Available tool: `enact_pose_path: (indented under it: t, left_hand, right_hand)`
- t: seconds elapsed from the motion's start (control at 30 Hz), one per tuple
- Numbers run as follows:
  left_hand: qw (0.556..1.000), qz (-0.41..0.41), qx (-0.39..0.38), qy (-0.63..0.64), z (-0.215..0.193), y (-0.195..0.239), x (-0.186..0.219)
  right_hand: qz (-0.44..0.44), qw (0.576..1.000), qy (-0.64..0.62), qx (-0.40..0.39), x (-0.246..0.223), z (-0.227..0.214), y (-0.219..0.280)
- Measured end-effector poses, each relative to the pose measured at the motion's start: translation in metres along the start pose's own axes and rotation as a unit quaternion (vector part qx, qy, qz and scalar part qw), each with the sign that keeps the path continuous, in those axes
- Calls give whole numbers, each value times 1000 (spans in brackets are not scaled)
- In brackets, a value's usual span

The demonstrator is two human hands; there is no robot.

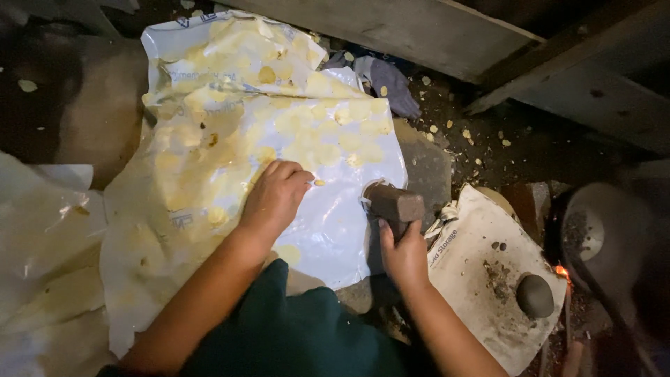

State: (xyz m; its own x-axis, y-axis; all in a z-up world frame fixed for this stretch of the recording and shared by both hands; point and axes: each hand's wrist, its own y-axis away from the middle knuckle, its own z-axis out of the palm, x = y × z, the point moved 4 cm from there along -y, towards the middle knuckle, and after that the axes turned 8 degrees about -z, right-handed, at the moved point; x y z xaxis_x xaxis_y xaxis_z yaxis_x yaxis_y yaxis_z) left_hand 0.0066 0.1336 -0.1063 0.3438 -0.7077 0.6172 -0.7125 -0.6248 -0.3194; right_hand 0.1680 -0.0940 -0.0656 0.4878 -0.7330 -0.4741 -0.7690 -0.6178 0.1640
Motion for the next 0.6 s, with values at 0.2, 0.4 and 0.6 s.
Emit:
enact_pose_path:
  t: [0.2, 0.4, 0.6]
  left_hand:
    - [1000, 7, 0, -17, 2, -4, 7]
    - [999, -2, 37, -38, 28, -17, 16]
    - [997, -13, 39, -67, 36, -20, 32]
  right_hand:
    - [-32, 999, -13, -42, -19, -12, -6]
    - [-61, 996, 5, -59, -46, -26, -16]
    - [-161, 975, -79, 132, -84, -87, -11]
